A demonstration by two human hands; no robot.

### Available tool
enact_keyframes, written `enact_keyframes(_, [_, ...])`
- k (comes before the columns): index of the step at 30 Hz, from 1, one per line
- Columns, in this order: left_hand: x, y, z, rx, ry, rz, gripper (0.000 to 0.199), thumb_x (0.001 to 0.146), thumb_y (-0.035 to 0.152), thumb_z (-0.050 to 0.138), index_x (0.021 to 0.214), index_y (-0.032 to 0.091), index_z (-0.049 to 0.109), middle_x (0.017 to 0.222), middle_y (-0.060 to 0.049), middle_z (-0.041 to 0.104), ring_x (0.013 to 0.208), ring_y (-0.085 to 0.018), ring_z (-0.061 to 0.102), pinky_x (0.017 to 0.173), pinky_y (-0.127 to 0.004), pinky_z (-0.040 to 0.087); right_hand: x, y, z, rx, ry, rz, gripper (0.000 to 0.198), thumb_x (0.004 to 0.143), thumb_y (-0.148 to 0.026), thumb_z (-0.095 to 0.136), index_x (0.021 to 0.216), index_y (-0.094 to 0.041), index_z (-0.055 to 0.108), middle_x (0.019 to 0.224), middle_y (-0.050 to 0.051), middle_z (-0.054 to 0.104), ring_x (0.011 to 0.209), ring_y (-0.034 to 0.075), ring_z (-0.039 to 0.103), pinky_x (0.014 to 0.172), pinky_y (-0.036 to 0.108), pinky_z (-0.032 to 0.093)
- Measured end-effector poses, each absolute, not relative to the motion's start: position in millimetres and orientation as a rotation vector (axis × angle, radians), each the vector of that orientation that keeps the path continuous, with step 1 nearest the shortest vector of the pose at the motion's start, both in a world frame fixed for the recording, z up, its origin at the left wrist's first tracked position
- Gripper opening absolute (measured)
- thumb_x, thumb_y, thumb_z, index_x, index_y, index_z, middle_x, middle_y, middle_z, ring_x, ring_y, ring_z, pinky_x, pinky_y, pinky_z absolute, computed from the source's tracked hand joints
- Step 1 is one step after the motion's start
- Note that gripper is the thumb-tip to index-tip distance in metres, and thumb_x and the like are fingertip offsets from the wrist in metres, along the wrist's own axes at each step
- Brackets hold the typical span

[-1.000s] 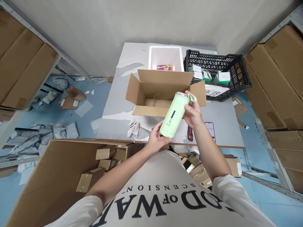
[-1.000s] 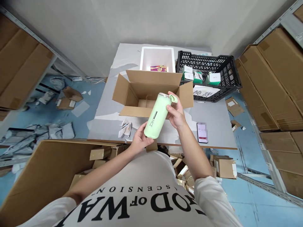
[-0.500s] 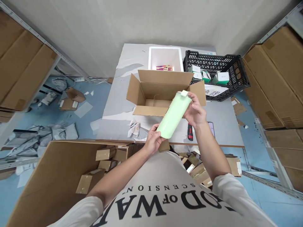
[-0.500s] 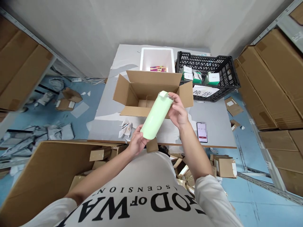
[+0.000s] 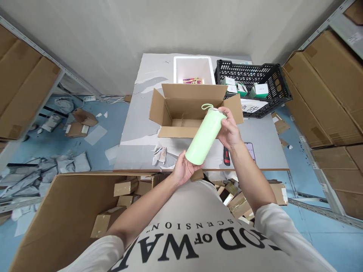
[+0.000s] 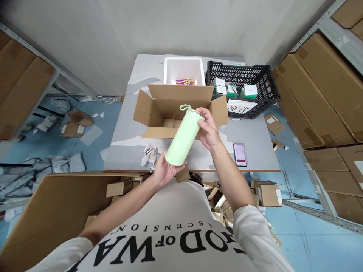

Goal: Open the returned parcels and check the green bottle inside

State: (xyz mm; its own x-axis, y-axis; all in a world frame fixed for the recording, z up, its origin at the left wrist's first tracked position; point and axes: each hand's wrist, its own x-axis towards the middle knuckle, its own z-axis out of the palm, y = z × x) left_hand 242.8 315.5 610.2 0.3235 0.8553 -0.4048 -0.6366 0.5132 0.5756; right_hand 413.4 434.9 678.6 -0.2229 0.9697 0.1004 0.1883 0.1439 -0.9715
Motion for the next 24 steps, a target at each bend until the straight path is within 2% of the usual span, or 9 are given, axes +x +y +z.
enact_keyframes(3, [245,315,604,0.590,0.820,1.160,0.066,0.073,0.062,0.064,0.126,0.027,0.045,0.134,-0.009,0.052,0.112,-0.026,0.059,0.091,-0.045,0.052,415,436,676,-1.177,-1.584,1.062,0.069,0.079,-0.075,0.036,0.133,-0.034,0.031,0.128,0.008,0.051,0.106,0.027,0.056,0.076,0.041,0.049])
enact_keyframes(5, [246,316,599,0.749,0.886,1.242,0.080,0.063,0.055,0.076,0.130,0.032,0.037,0.142,-0.008,0.042,0.115,-0.025,0.057,0.092,-0.044,0.051,415,436,676,-1.167,-1.550,1.050,0.068,0.077,-0.077,0.040,0.129,-0.034,0.035,0.128,0.006,0.051,0.105,0.026,0.056,0.076,0.039,0.050])
enact_keyframes(7, [247,317,594,0.825,0.961,1.306,0.084,0.061,0.045,0.081,0.129,0.034,0.034,0.143,-0.008,0.039,0.112,-0.022,0.058,0.091,-0.041,0.052,414,436,676,-1.143,-1.478,1.094,0.064,0.075,-0.075,0.047,0.124,-0.035,0.038,0.124,0.005,0.053,0.103,0.025,0.057,0.076,0.037,0.051])
enact_keyframes(11, [246,320,590,0.808,0.998,1.413,0.074,0.065,0.037,0.081,0.124,0.031,0.037,0.127,-0.006,0.052,0.100,-0.017,0.062,0.090,-0.036,0.052,412,437,675,-1.006,-1.327,1.211,0.055,0.073,-0.066,0.062,0.114,-0.034,0.045,0.115,0.002,0.058,0.099,0.022,0.058,0.074,0.034,0.052])
enact_keyframes(15, [243,320,595,0.688,0.891,1.424,0.066,0.063,0.042,0.082,0.116,0.027,0.046,0.117,-0.006,0.059,0.098,-0.017,0.062,0.090,-0.037,0.051,411,439,675,-0.849,-1.275,1.268,0.051,0.072,-0.065,0.065,0.108,-0.033,0.049,0.117,0.001,0.059,0.104,0.023,0.058,0.080,0.036,0.052])
enact_keyframes(20, [242,316,605,0.423,0.727,1.202,0.062,0.069,0.056,0.073,0.116,0.022,0.051,0.111,-0.008,0.065,0.089,-0.020,0.066,0.092,-0.046,0.050,409,437,680,-0.743,-1.337,1.344,0.061,0.072,-0.071,0.060,0.118,-0.032,0.048,0.125,0.005,0.058,0.112,0.027,0.057,0.088,0.046,0.050])
enact_keyframes(24, [240,316,608,0.325,0.619,1.017,0.071,0.071,0.069,0.062,0.113,0.012,0.057,0.095,-0.012,0.071,0.072,-0.018,0.067,0.093,-0.044,0.049,408,436,681,-0.730,-1.390,1.344,0.063,0.077,-0.071,0.055,0.126,-0.033,0.044,0.127,0.006,0.058,0.109,0.026,0.059,0.085,0.049,0.051])
